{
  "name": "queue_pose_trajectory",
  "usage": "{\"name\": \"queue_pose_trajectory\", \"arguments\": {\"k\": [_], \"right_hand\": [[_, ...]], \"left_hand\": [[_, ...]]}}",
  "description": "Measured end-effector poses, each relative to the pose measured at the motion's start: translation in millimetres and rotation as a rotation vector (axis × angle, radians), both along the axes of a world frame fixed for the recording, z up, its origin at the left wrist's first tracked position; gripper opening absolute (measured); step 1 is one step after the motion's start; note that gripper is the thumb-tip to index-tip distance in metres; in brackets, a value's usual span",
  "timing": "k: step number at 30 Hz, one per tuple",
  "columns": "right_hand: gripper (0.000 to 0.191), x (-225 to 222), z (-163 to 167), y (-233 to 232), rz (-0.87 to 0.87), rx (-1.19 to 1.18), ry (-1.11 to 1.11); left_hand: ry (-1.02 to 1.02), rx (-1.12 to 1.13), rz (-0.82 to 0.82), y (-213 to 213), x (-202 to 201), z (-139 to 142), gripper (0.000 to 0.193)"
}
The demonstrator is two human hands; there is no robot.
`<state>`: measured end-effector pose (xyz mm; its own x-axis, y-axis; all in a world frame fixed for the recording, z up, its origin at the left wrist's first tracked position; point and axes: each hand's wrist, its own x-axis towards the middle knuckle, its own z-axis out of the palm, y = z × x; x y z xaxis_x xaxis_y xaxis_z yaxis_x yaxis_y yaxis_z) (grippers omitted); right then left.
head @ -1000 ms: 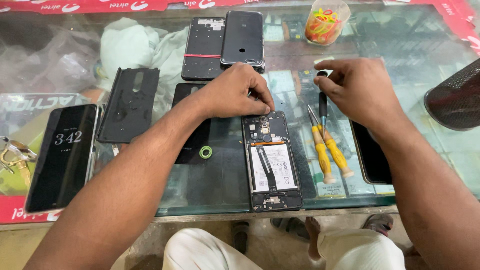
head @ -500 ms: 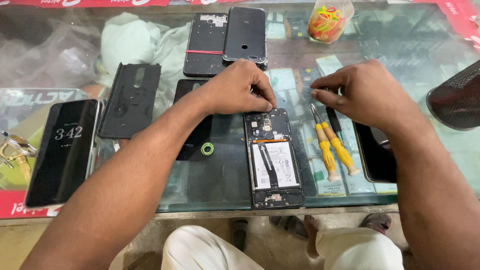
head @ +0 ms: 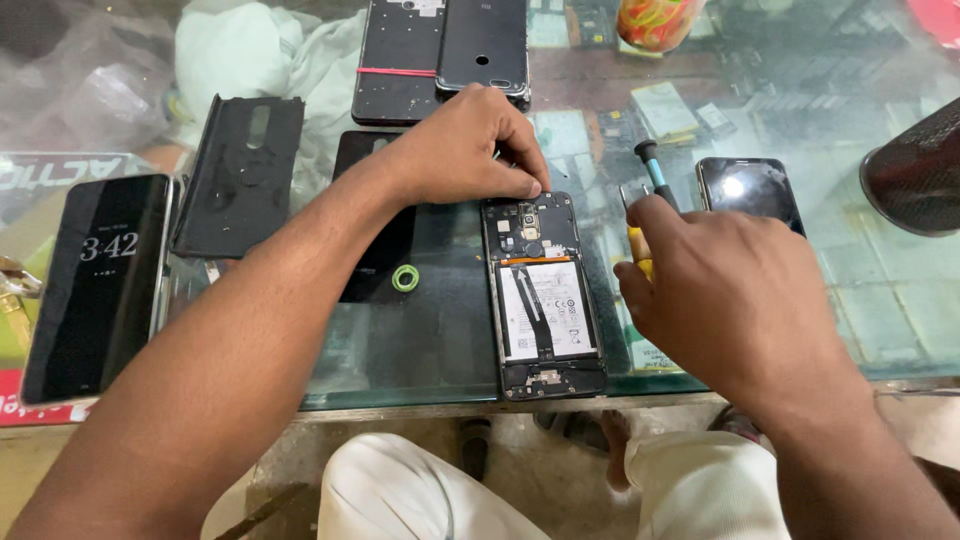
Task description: The person uses a yellow-handled screwdriver to remove screws from the internal frame of a disassembled smartphone. They switch to a black-handled screwdriver to adjust a small component near the camera module, then return to the yellow screwdriver to continue unscrewing the upper section of the device.
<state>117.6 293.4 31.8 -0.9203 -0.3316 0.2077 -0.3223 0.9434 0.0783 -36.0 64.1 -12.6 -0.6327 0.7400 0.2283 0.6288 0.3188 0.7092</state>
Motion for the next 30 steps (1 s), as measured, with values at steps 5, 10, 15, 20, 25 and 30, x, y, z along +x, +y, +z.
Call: {"name": "queue_pose_trajectory", "arguments": {"k": [5,10,15,20,25,30], "right_hand": [[0.026,-14.2,12.6,-7.7,0.029,-0.088,-0.102],[0.034,-34.1,33.8,13.3,0.08,-0.952,-0.386],[0.023,-83.4,12.3,16.4,0.31,-1.242,-0.404],[0.027,-105.4,-15.8,6.1,0.249,-0.914,-0.278],[0.024,-100.5,-22.4,1.9,0.425,-1.139,-0.296],[0.058,-95.4,-23.8,6.9,0.449,-1.178,-0.225]], "left_hand": [[-0.008,0.022,-0.016,-3.8,-0.3,-0.4,0.016],[-0.007,0.039,-0.029,-6.2,-1.8,-0.5,0.016],[-0.009,-0.004,0.016,-6.0,-1.0,1.7,0.014],[0.005,0.014,-0.003,-7.8,-4.6,-2.2,0.015],[0.046,0.02,-0.019,-9.6,-9.3,-7.0,0.015],[0.023,0.035,-0.019,-8.7,-8.7,-6.5,0.015]]}}
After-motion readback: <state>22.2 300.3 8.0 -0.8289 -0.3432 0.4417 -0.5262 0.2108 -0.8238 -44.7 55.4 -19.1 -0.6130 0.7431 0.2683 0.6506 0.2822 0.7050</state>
